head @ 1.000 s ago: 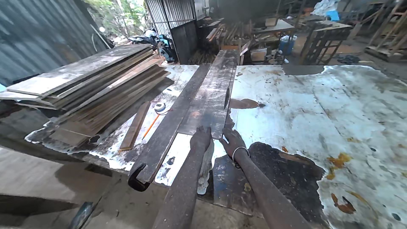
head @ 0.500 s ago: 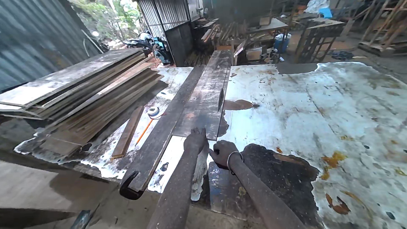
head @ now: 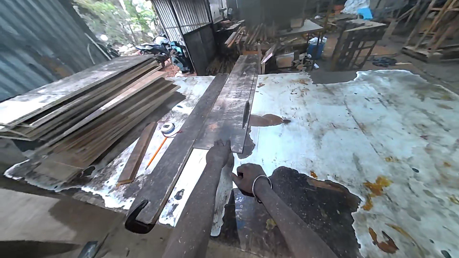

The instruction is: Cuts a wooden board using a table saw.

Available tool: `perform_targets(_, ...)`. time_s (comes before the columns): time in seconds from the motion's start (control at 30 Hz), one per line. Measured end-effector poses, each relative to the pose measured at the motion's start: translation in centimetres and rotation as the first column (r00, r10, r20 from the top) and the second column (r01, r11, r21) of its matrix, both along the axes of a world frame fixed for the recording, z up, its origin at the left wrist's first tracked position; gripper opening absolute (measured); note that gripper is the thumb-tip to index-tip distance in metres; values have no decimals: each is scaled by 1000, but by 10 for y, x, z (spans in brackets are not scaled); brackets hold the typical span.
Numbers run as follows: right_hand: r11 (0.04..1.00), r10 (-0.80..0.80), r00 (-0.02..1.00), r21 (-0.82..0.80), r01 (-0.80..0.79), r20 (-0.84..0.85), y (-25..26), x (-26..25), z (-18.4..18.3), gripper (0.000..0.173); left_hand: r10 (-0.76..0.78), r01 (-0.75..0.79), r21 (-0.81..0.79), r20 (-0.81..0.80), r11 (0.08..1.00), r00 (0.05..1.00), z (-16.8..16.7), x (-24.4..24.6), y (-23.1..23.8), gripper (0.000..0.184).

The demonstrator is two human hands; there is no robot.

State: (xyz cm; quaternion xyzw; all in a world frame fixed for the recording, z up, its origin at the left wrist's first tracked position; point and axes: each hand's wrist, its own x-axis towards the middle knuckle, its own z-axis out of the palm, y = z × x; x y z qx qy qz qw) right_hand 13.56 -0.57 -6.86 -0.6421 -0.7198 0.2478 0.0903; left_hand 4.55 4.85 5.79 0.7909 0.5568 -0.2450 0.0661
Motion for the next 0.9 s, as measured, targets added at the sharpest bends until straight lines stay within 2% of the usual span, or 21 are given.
perform_targets(0.17, 1000, -6, 1000, 3, 6, 0, 1, 0, 2, 60, 43, -44, 13, 54, 999, 998, 1, 3, 3, 58)
perform_targets(0.33, 1000, 0, 999, 17, -1, 38, 1, -4, -1, 58, 34, -34, -28, -3, 999, 999, -6, 1, 16, 60)
perform_targets(0.37, 1000, 9, 999, 21, -11, 53, 1, -5, 0, 58, 0, 0, 17, 21, 1000, 1000, -20, -6, 23, 59)
perform_targets(0.4, 999, 20, 998, 25, -22, 68, 2, -6, 0, 58, -80, 60, 176, 107, 983, 991, -48, -20, 31, 55)
perform_targets(0.43, 999, 34, 996, 18, -35, 82, 3, -7, 0, 59, -219, 102, 443, 223, 891, 950, -86, -34, 42, 48)
perform_targets(0.47, 999, 48, 995, 9, -49, 88, 3, -7, 0, 60, -206, 95, 428, 223, 899, 953, -86, -34, 44, 48)
perform_targets(0.5, 998, 55, 995, 6, -56, 83, 2, -8, 1, 61, -59, 38, 168, 126, 985, 990, -51, -20, 39, 55)
perform_targets(0.53, 998, 57, 995, 7, -57, 82, 3, -8, 2, 62, 35, -36, 18, 67, 999, 997, -25, -8, 37, 58)
perform_targets(0.57, 998, 57, 995, 10, -58, 86, 3, -9, 3, 63, 90, -89, -22, 63, 996, 994, -12, 0, 36, 58)
perform_targets(0.9, 999, 37, 990, 12, -39, 135, 7, -11, 7, 60, 148, -154, 14, 195, 988, 969, -24, 4, 70, 56)
